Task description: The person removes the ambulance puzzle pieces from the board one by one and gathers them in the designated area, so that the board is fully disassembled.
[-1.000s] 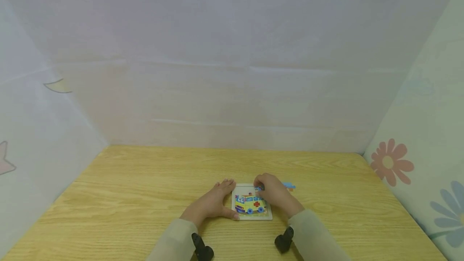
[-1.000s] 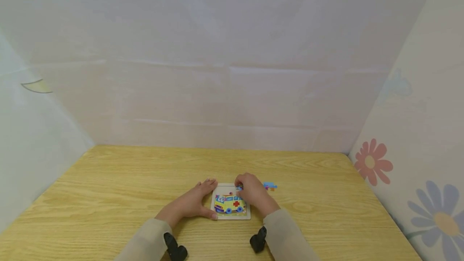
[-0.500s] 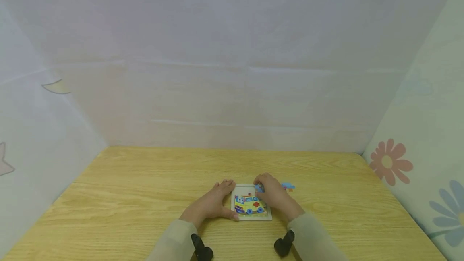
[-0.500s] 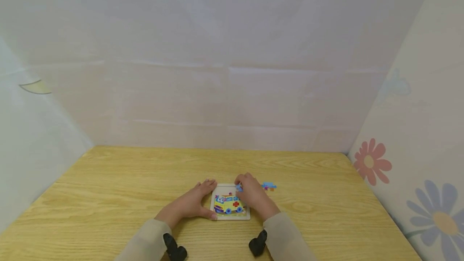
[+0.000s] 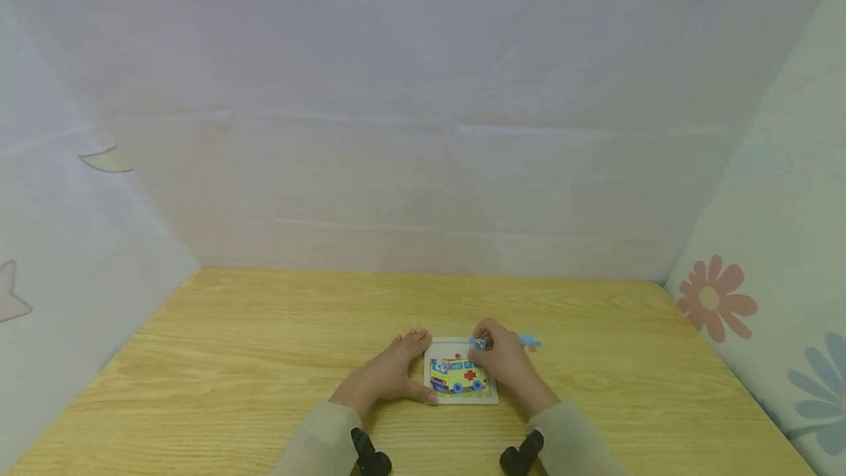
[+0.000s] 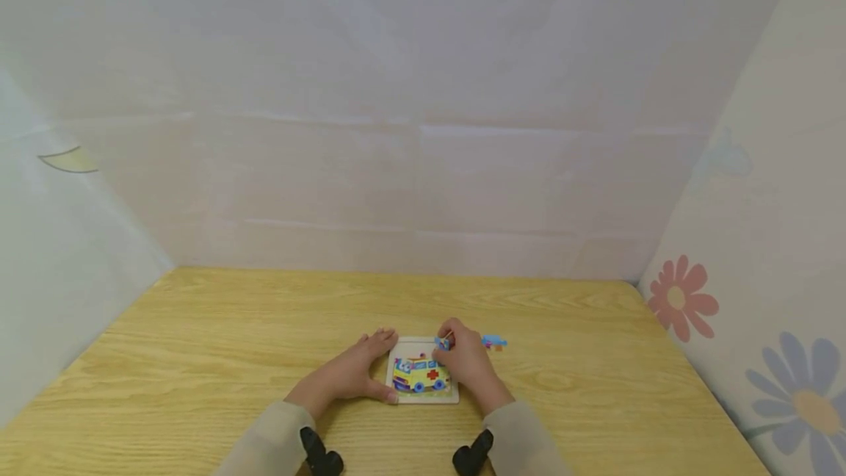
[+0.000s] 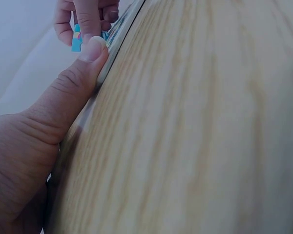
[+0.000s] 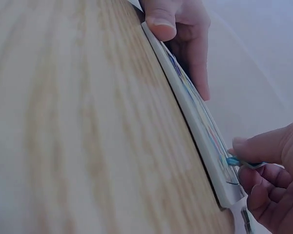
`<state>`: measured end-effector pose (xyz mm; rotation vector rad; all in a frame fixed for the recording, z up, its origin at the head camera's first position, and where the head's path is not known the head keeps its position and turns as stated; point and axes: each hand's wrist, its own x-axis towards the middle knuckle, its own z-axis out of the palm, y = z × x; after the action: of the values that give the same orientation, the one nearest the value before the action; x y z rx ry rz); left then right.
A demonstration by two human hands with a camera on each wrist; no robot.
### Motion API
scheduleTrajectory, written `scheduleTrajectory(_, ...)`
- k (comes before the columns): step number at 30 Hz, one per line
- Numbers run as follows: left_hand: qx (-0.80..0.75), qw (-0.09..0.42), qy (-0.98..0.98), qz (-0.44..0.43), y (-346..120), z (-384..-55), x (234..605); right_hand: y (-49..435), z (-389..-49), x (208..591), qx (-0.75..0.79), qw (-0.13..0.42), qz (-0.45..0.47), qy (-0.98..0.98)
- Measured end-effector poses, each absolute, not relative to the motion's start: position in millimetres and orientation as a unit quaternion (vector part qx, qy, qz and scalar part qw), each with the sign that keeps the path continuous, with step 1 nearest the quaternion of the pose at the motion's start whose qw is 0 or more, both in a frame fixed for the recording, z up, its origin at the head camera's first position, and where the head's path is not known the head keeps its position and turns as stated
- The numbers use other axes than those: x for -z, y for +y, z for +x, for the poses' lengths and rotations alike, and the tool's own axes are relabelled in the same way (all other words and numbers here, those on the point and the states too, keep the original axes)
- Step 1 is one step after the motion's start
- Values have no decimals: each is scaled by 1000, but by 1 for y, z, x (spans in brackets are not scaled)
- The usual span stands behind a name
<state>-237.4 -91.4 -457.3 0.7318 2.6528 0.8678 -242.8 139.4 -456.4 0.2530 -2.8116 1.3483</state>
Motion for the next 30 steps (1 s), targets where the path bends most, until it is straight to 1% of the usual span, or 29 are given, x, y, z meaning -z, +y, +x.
scheduleTrajectory(2, -300, 128, 911, 252, -91, -238, 458, 140, -244, 457, -453, 5, 65, -889)
scheduleTrajectory(8, -295, 128, 914, 248, -91, -238, 461, 141, -246, 457, -589, -30, -7, -808)
scheduleTrajectory(14, -294, 127, 915, 247, -91, -238, 459, 141, -245, 452, -660, -38, -40, -750)
scheduleTrajectory(18, -295, 127, 914, 248, -91, -237, 458, 145, -245, 451, -669, -31, -56, -741)
scheduleTrajectory(25, -291, 127, 914, 253, -92, -238, 460, 152, -244, 451, -676, 3, -77, -733)
scheduleTrajectory(30, -293, 127, 913, 253, -93, -239, 462, 158, -243, 450, -684, 16, -79, -725)
